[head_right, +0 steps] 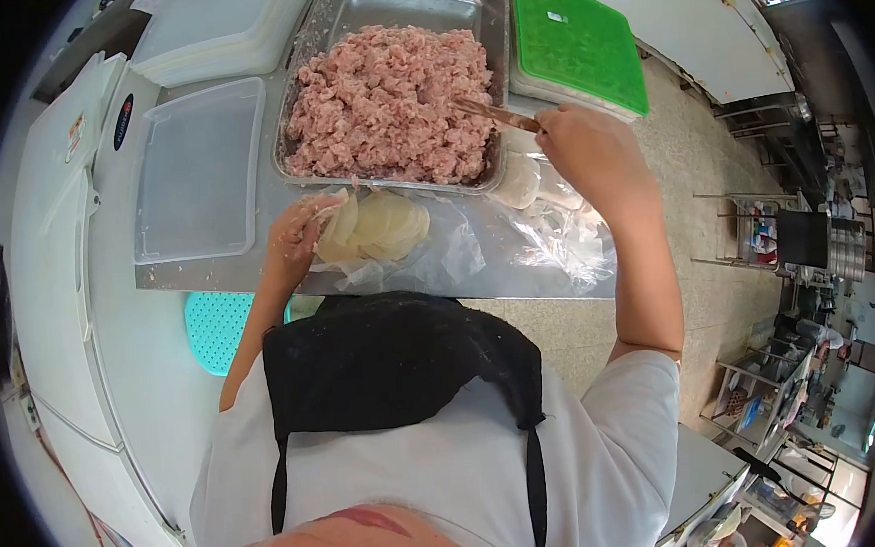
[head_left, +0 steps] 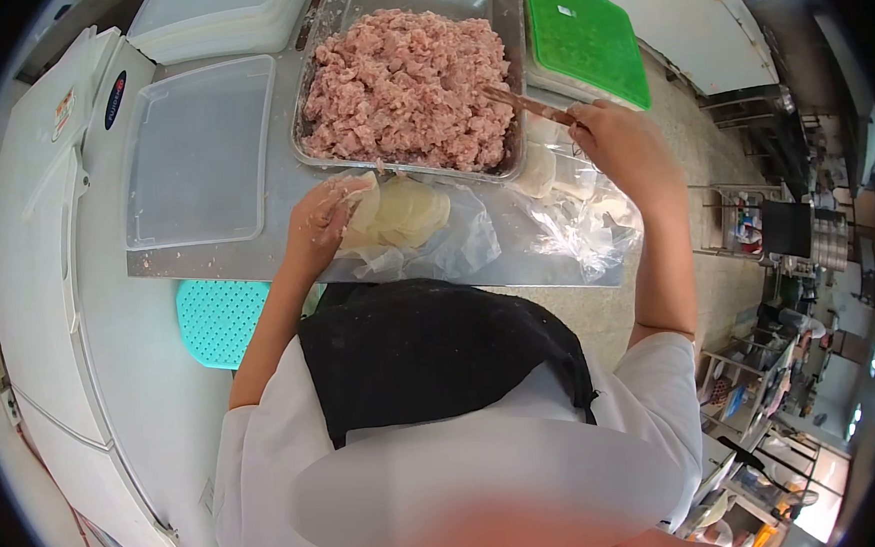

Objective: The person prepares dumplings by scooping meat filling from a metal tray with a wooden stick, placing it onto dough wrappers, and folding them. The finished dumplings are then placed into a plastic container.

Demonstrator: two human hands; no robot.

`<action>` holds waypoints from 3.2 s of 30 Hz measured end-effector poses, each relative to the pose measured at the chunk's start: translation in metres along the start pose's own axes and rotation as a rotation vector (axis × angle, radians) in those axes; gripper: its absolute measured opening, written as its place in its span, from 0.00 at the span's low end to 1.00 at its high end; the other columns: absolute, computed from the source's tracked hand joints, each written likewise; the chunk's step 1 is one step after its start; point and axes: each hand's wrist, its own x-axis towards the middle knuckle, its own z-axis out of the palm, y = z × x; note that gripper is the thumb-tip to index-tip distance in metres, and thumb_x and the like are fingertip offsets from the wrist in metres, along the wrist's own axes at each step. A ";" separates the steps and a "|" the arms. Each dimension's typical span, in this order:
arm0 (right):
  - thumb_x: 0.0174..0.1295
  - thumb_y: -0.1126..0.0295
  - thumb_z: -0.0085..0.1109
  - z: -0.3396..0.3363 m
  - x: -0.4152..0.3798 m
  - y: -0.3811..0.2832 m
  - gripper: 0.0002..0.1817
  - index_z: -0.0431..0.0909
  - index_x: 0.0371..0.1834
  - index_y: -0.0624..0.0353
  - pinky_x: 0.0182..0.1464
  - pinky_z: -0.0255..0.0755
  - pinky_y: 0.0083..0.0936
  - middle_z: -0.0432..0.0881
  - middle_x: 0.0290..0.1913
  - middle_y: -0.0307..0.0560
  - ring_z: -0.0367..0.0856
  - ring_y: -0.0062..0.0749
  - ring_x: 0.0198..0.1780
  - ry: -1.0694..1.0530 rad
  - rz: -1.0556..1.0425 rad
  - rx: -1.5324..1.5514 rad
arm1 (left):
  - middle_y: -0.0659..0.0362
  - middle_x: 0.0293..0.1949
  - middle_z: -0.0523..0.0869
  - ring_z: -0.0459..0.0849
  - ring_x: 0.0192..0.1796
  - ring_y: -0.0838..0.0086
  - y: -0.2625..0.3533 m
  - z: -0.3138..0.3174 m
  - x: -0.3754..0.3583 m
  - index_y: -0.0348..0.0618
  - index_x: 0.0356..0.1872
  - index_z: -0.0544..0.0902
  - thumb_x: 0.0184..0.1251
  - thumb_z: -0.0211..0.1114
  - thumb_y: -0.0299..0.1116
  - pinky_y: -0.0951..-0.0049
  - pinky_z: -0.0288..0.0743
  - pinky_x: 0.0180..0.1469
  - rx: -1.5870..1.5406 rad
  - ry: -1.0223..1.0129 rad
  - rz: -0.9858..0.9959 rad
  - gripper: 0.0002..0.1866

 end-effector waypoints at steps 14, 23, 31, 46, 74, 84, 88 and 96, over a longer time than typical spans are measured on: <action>0.64 0.60 0.57 0.096 0.021 -0.039 0.17 0.80 0.49 0.62 0.46 0.73 0.37 0.82 0.42 0.62 0.80 0.56 0.43 0.178 -0.117 1.036 | 0.52 0.47 0.85 0.83 0.52 0.63 0.027 0.011 0.042 0.41 0.47 0.80 0.67 0.55 0.24 0.67 0.74 0.54 0.046 -0.270 -0.160 0.11; 0.65 0.61 0.54 0.059 -0.024 -0.035 0.13 0.83 0.40 0.57 0.42 0.75 0.39 0.82 0.35 0.52 0.82 0.46 0.40 -0.176 -0.211 0.517 | 0.54 0.48 0.85 0.82 0.51 0.69 0.034 -0.026 0.049 0.39 0.47 0.79 0.69 0.53 0.22 0.72 0.73 0.54 -0.161 0.404 -0.019 0.10; 0.65 0.62 0.55 0.082 -0.021 -0.078 0.12 0.81 0.47 0.52 0.36 0.75 0.38 0.79 0.33 0.46 0.81 0.44 0.37 0.118 -0.143 0.531 | 0.57 0.49 0.85 0.82 0.52 0.73 0.023 -0.028 0.022 0.42 0.51 0.83 0.69 0.56 0.23 0.74 0.73 0.54 -0.206 0.325 -0.139 0.13; 0.65 0.69 0.58 0.112 0.023 -0.055 0.17 0.78 0.57 0.62 0.47 0.73 0.24 0.85 0.44 0.43 0.81 0.27 0.43 0.217 -0.099 1.204 | 0.58 0.43 0.87 0.82 0.47 0.73 0.034 0.019 0.049 0.41 0.45 0.84 0.67 0.60 0.31 0.71 0.73 0.51 -0.334 0.032 -0.094 0.10; 0.68 0.64 0.52 0.149 -0.107 -0.003 0.13 0.79 0.46 0.61 0.41 0.73 0.44 0.80 0.35 0.58 0.79 0.55 0.37 -0.007 0.183 0.812 | 0.60 0.49 0.84 0.80 0.51 0.78 0.025 0.041 0.054 0.39 0.55 0.80 0.67 0.56 0.24 0.77 0.74 0.54 -0.853 0.297 -0.332 0.16; 0.65 0.60 0.55 0.089 -0.026 -0.003 0.12 0.81 0.30 0.54 0.30 0.75 0.35 0.78 0.25 0.43 0.81 0.41 0.32 0.345 -0.015 0.162 | 0.56 0.48 0.84 0.83 0.52 0.70 0.034 0.062 0.014 0.38 0.55 0.77 0.72 0.54 0.28 0.67 0.79 0.54 -1.191 -0.109 -0.656 0.14; 0.65 0.56 0.54 0.124 -0.009 -0.017 0.16 0.80 0.24 0.53 0.30 0.76 0.35 0.80 0.26 0.42 0.82 0.39 0.31 0.369 -0.125 0.139 | 0.51 0.56 0.80 0.82 0.55 0.63 0.011 0.081 -0.001 0.35 0.60 0.72 0.73 0.54 0.31 0.60 0.78 0.58 -1.486 -0.186 -0.765 0.18; 0.68 0.56 0.48 0.106 -0.009 -0.075 0.19 0.80 0.27 0.56 0.31 0.76 0.43 0.82 0.25 0.51 0.83 0.47 0.29 0.086 0.014 0.270 | 0.50 0.55 0.80 0.82 0.54 0.62 0.012 0.068 -0.013 0.35 0.59 0.73 0.74 0.51 0.29 0.59 0.80 0.56 -1.486 0.058 -0.863 0.17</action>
